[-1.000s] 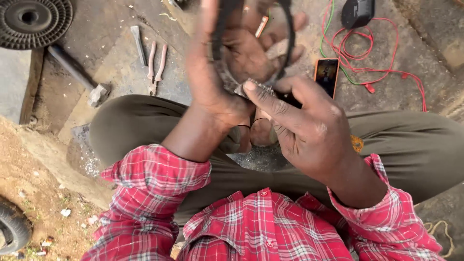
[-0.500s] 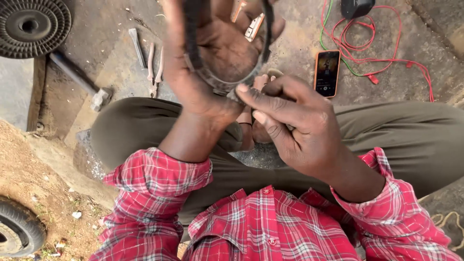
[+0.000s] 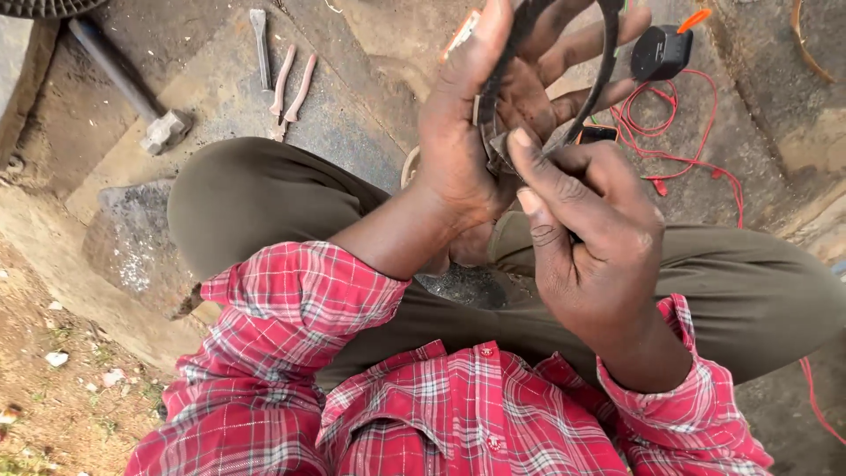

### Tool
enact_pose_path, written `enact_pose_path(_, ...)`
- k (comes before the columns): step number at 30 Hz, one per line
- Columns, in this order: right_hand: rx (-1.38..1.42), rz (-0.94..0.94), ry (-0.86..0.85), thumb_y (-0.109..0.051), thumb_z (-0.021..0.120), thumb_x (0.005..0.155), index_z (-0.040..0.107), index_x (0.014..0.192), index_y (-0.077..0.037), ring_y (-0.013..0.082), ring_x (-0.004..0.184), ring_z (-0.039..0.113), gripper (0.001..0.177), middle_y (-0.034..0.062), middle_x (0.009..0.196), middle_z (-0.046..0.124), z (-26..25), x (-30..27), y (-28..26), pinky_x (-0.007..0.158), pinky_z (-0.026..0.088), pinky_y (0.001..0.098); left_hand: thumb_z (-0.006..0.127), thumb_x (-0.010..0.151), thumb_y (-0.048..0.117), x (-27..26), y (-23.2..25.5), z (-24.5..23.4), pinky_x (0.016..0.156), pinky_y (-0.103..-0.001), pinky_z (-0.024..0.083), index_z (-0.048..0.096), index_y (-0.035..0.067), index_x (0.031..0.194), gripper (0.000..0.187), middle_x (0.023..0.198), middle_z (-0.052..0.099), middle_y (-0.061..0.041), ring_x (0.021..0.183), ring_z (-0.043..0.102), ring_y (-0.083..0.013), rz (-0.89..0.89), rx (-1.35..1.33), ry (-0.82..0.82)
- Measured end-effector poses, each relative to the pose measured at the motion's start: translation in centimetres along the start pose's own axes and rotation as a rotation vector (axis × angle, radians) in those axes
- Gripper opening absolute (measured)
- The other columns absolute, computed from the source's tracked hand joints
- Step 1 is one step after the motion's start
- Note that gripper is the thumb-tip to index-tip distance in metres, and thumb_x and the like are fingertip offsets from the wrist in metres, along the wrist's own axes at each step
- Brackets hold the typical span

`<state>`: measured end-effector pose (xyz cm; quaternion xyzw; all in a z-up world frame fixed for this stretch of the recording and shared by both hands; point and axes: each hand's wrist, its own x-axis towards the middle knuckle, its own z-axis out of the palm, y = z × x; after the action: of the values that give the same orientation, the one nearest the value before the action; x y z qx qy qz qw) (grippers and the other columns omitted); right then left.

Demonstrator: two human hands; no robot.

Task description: Using a hacksaw blade to clean and file the notches of a motorcycle clutch plate.

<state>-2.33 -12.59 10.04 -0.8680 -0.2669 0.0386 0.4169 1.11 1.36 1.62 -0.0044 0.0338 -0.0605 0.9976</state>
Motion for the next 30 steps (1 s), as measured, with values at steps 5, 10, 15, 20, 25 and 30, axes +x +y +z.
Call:
enact_pose_path(5, 0.050, -0.002, 0.022, 0.003, 0.069, 0.108, 0.067, 0.136, -0.003, 0.0168, 0.086, 0.061, 0.029, 0.0123, 0.105, 0.063, 0.8, -0.2, -0.2, 0.077, 0.049, 0.0249, 0.039, 0.124, 0.047, -0.5, -1.4, -3.2, 0.121, -0.048, 0.040, 0.038, 0.011, 0.156, 0.049, 0.155, 0.046, -0.014, 0.145, 0.043, -0.0315, 0.127, 0.218, -0.178)
enact_pose_path(10, 0.007, -0.038, 0.010, 0.003, 0.069, 0.104, 0.066, 0.137, -0.003, 0.0203, 0.087, 0.060, 0.034, 0.0133, 0.105, 0.062, 0.7, 0.7, -1.8, 0.077, 0.049, 0.0280, 0.039, 0.125, 0.053, -0.6, -1.0, -3.6, 0.122, -0.048, 0.038, 0.040, 0.005, 0.154, 0.057, 0.151, 0.049, -0.019, 0.144, 0.044, -0.0298, 0.153, 0.331, -0.142)
enact_pose_path(15, 0.014, -0.015, 0.033, 0.003, 0.068, 0.107, 0.066, 0.139, -0.005, 0.0186, 0.084, 0.061, 0.034, 0.0140, 0.109, 0.063, 0.9, 0.4, -1.5, 0.076, 0.050, 0.0277, 0.038, 0.124, 0.051, -1.6, -0.6, -2.1, 0.122, -0.049, 0.037, 0.040, 0.005, 0.154, 0.055, 0.152, 0.047, -0.017, 0.143, 0.044, -0.0295, 0.187, 0.338, -0.093)
enact_pose_path(20, -0.029, -0.072, 0.035, 0.003, 0.069, 0.103, 0.066, 0.138, -0.004, 0.0233, 0.088, 0.061, 0.035, 0.0141, 0.105, 0.062, 0.8, 0.8, -1.8, 0.080, 0.050, 0.0314, 0.040, 0.124, 0.052, -1.4, -0.1, -1.6, 0.119, -0.049, 0.039, 0.038, 0.008, 0.155, 0.054, 0.156, 0.043, -0.011, 0.145, 0.043, -0.0283, 0.175, 0.325, -0.116)
enact_pose_path(25, 0.027, -0.043, 0.006, 0.002, 0.069, 0.107, 0.068, 0.138, -0.005, 0.0167, 0.081, 0.060, 0.032, 0.0119, 0.103, 0.063, 0.6, 0.0, -0.8, 0.074, 0.047, 0.0260, 0.040, 0.125, 0.050, -1.7, -0.5, -1.3, 0.120, -0.050, 0.039, 0.039, 0.009, 0.154, 0.051, 0.156, 0.044, -0.010, 0.144, 0.043, -0.0301, 0.175, 0.302, -0.132)
enact_pose_path(30, 0.051, -0.016, 0.000, 0.003, 0.068, 0.109, 0.067, 0.142, -0.005, 0.0168, 0.081, 0.058, 0.034, 0.0128, 0.101, 0.062, 0.2, -0.2, -1.0, 0.072, 0.046, 0.0251, 0.040, 0.125, 0.049, -1.9, -1.3, -2.8, 0.120, -0.051, 0.040, 0.042, 0.008, 0.152, 0.050, 0.154, 0.046, -0.010, 0.144, 0.044, -0.0312, 0.175, 0.337, -0.123)
